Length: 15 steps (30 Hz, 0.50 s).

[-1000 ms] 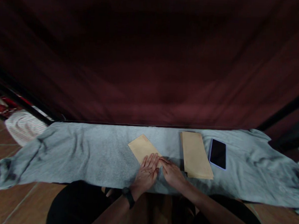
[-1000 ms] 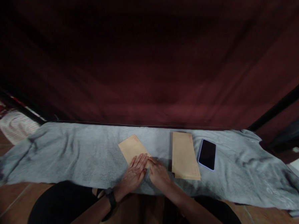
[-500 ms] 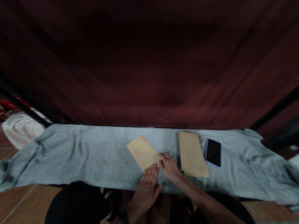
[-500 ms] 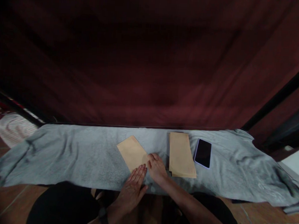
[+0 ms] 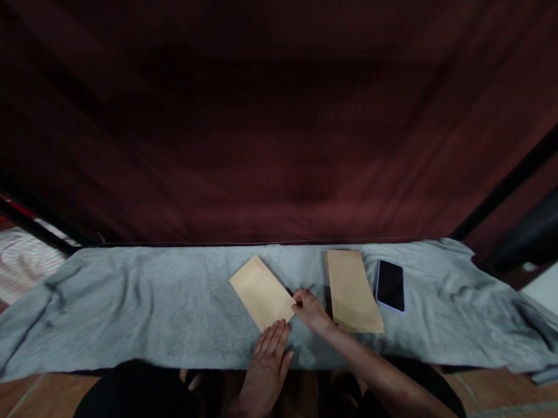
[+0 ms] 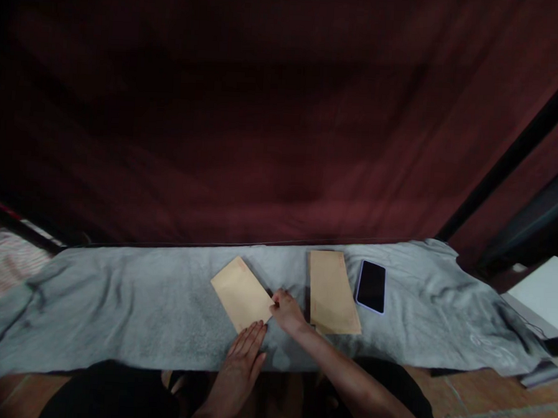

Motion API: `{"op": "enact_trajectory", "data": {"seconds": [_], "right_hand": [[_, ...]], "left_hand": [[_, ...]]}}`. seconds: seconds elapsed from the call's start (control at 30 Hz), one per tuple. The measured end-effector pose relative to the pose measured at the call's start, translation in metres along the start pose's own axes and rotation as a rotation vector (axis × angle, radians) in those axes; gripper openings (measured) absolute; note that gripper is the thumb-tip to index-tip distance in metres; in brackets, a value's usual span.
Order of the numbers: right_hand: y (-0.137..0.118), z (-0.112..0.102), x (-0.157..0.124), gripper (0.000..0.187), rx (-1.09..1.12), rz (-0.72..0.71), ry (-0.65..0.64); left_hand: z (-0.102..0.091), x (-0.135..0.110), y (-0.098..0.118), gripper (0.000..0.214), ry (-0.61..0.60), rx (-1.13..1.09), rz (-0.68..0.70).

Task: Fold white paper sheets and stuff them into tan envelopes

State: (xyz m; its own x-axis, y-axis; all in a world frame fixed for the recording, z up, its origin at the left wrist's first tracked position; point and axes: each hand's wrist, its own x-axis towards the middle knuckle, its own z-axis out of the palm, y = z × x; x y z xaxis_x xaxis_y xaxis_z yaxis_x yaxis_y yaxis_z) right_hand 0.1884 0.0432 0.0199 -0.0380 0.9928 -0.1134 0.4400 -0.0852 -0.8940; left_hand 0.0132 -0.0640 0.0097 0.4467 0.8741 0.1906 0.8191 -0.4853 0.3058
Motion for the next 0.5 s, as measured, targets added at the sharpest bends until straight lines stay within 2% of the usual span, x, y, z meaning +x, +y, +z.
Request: {"op": "enact_trajectory", "data": {"seconds": [0.1, 0.17, 0.27, 0.33, 0.43, 0.5], "right_hand": [[0.001, 0.005, -0.002, 0.011, 0.183, 0.093, -0.038], [0.001, 0.006, -0.004, 0.015, 0.3, 0.131, -0.055], [-0.003, 0.003, -0.009, 0.025, 0.453, 0.137, -0.072], [-0.006, 0.0, -0.013, 0.031, 0.532, 0.128, -0.092], [-0.012, -0.003, -0.018, 0.037, 0.606, 0.12, -0.13], [-0.016, -0.004, -0.02, 0.038, 0.633, 0.116, -0.142]], "left_hand": [[-0.005, 0.0, 0.0, 0.05, 0.024, -0.218, -0.073], [-0.01, -0.001, 0.001, 0.049, 0.124, -0.424, -0.198], [-0.02, 0.003, 0.002, 0.05, 0.369, -0.761, -0.515], [-0.026, 0.009, 0.002, 0.052, 0.48, -1.022, -0.763], [-0.034, 0.023, -0.001, 0.046, 0.487, -1.418, -1.032], [-0.038, 0.03, -0.002, 0.038, 0.432, -1.567, -1.091]]}}
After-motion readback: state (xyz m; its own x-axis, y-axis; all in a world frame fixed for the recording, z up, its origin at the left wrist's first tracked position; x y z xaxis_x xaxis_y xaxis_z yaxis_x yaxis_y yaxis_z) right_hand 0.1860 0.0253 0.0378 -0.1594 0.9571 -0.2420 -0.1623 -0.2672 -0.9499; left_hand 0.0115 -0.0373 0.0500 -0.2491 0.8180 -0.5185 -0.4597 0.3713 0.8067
